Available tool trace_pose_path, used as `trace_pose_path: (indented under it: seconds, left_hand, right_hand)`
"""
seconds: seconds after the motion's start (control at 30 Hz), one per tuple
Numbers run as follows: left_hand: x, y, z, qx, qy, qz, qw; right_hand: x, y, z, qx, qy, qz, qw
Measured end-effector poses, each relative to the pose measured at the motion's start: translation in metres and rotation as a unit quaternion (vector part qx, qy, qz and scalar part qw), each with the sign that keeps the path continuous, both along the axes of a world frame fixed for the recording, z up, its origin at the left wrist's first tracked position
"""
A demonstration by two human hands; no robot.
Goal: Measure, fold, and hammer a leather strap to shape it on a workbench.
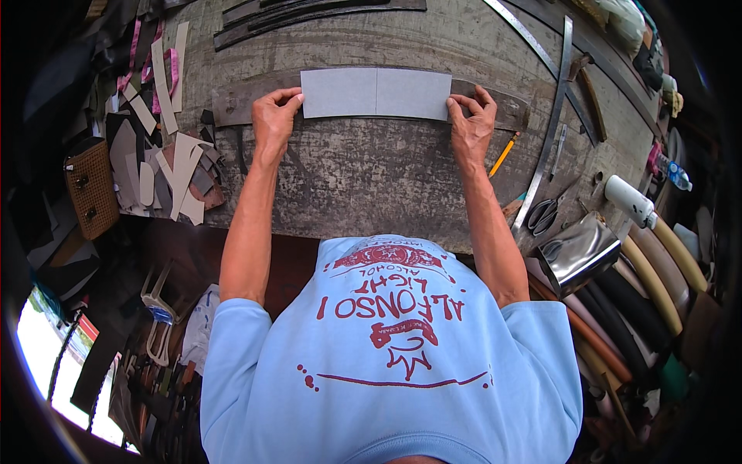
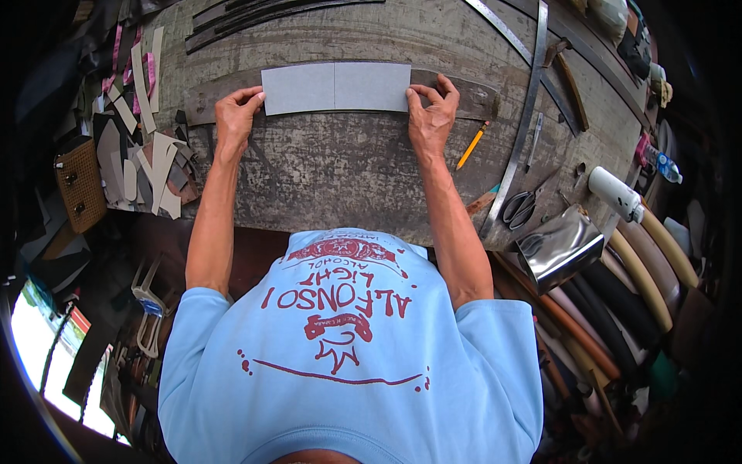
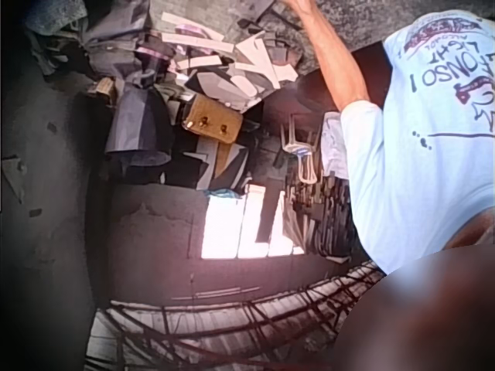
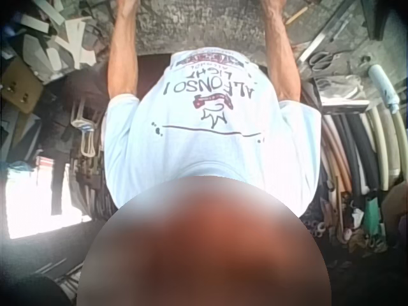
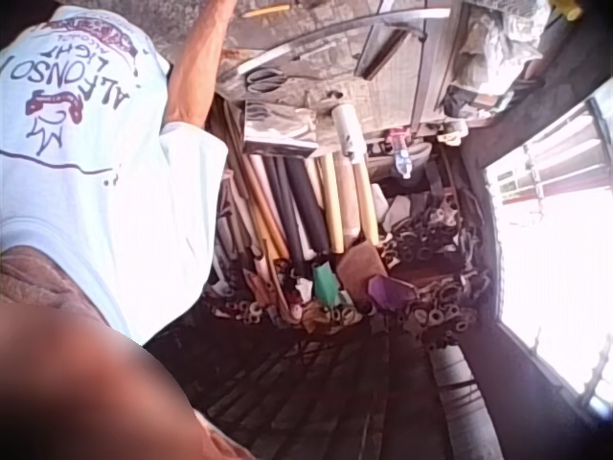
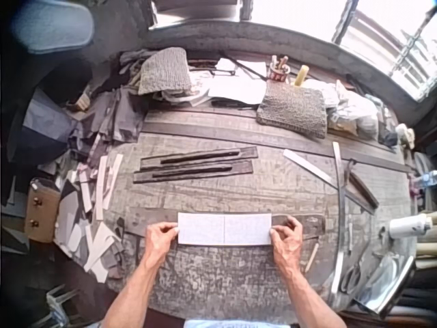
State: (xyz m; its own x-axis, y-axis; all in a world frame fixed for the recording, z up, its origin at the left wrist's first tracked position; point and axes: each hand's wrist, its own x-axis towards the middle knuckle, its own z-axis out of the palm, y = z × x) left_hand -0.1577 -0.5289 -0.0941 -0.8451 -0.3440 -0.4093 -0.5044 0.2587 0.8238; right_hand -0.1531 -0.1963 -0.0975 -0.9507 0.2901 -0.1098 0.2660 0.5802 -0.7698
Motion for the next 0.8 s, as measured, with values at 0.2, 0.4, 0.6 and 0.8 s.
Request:
trace_pose_path:
  seconds: [0.2, 0.4, 0.6, 0.8]
  left_hand:
    - [-0.0012, 0.0013, 0.0053, -0.012, -0.009, -0.015, 1.0]
    - [-0.0013, 0.0016, 0.0053, -0.008, -0.017, -0.015, 1.0]
    - [-0.002, 0.0018, 0.0057, -0.023, -0.012, -0.015, 1.0]
    - [-0.0022, 0.0018, 0.0053, -0.005, -0.013, -0.004, 1.0]
  right_hand:
    - [0.002, 0.0007, -0.0016, 0.006, 0.009, 0.004, 1.0]
    - [0.0014, 0.0003, -0.0015, 0.003, 0.003, 0.002, 1.0]
    - [0.0015, 0.0005, -0.0027, 0.008, 0.004, 0.003, 1.0]
    - [0.0, -0.0013, -0.0013, -0.002, -0.001, -0.003, 1.0]
